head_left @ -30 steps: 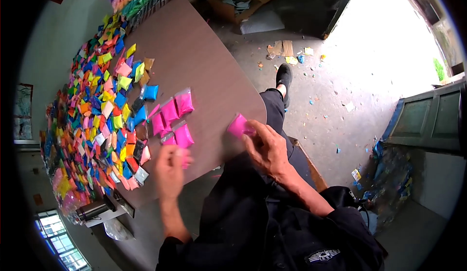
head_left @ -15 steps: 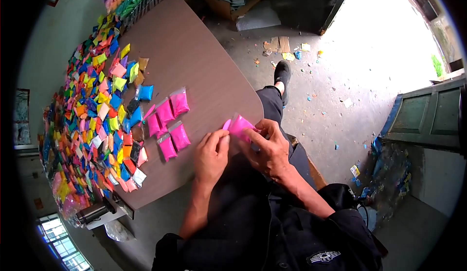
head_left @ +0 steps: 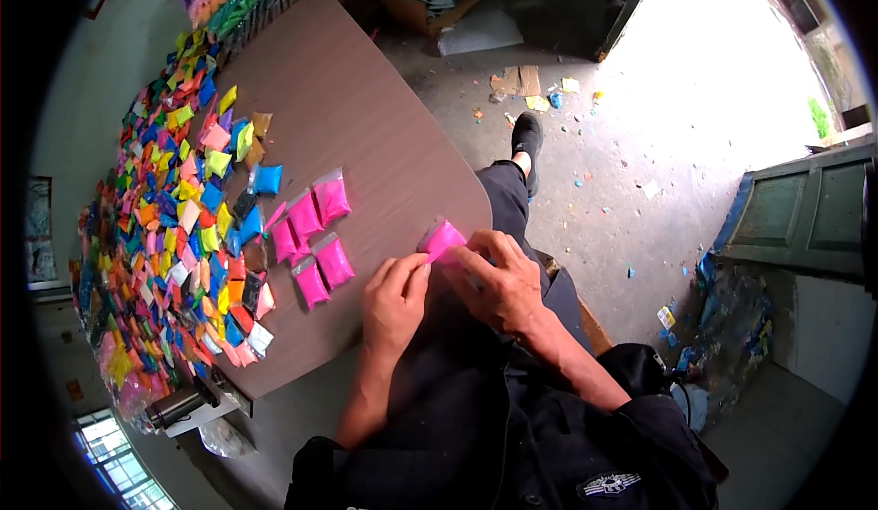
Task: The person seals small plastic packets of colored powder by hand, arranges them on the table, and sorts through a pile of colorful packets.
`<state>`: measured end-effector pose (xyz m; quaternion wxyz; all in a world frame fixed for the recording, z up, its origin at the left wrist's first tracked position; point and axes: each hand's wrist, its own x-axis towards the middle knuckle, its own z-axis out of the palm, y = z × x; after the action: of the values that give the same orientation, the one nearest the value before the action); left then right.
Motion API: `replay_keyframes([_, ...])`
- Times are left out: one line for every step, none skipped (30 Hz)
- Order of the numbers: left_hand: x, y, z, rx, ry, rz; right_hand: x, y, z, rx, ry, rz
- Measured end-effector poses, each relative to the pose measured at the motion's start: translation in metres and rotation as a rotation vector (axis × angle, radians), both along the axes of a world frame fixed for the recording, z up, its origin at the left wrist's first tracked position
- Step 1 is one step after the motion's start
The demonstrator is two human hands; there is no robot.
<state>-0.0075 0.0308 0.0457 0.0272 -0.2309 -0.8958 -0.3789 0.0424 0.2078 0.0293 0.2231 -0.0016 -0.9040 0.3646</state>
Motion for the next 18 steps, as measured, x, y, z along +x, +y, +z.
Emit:
replay_keyframes([0.004, 0.003, 0.005, -0.035, 0.001, 0.026, 0.0, -0.001, -0.001, -0.037, -0.003, 0.005])
replay_keyframes([0.004, 0.003, 0.002, -0.034, 0.0, 0.028, 0.0, -0.002, -0.002, -0.073, -0.004, 0.013])
replay_keyframes([0.004, 0.002, -0.003, -0.029, 0.039, 0.022, -0.001, -0.004, -0.003, -0.072, -0.004, 0.016])
replay_keyframes([0.004, 0.001, -0.007, -0.023, 0.079, 0.016, -0.001, -0.005, -0.005, -0.085, 0.004, 0.012])
replay_keyframes([0.002, -0.001, -0.01, -0.022, 0.078, 0.017, -0.001, -0.006, -0.006, -0.098, 0.011, 0.008])
replay_keyframes([-0.001, -0.003, -0.012, -0.037, 0.067, 0.038, -0.001, -0.006, -0.006, -0.097, 0.011, 0.009])
replay_keyframes([-0.004, -0.005, -0.012, -0.051, 0.055, 0.059, -0.001, -0.006, -0.005, -0.101, -0.01, 0.004])
replay_keyframes([-0.007, -0.005, -0.013, -0.049, 0.056, 0.061, -0.001, -0.006, -0.004, -0.106, -0.03, 0.0])
replay_keyframes([-0.01, -0.006, -0.012, -0.085, 0.067, 0.074, -0.001, -0.006, -0.005, -0.104, -0.029, 0.002])
replay_keyframes([-0.014, -0.007, -0.011, -0.122, 0.079, 0.088, -0.001, -0.007, -0.007, -0.094, -0.022, -0.003])
replay_keyframes([-0.019, -0.008, -0.011, -0.109, 0.058, 0.102, -0.002, -0.007, -0.008, -0.084, -0.013, -0.009])
replay_keyframes([-0.021, -0.008, -0.009, -0.109, 0.061, 0.102, -0.003, -0.007, -0.007, -0.084, -0.01, -0.008])
replay_keyframes([-0.022, -0.008, -0.006, -0.07, 0.001, 0.136, -0.003, -0.007, -0.006, -0.073, -0.023, -0.015])
replay_keyframes([-0.023, -0.007, -0.002, -0.032, -0.059, 0.17, -0.002, -0.007, -0.004, -0.063, -0.037, -0.022])
replay_keyframes([-0.021, -0.006, 0.004, 0.003, -0.101, 0.187, -0.003, -0.006, -0.003, -0.064, -0.036, -0.025])
replay_keyframes([-0.018, -0.003, 0.01, 0.002, -0.101, 0.183, -0.003, -0.005, 0.0, -0.075, -0.047, -0.012])
replay_keyframes([-0.014, 0.001, 0.017, 0.002, -0.121, 0.166, -0.002, -0.005, 0.001, -0.084, -0.06, 0.001])
replay_keyframes([-0.01, 0.004, 0.019, 0.002, -0.141, 0.151, -0.001, -0.004, 0.001, -0.083, -0.062, 0.0])
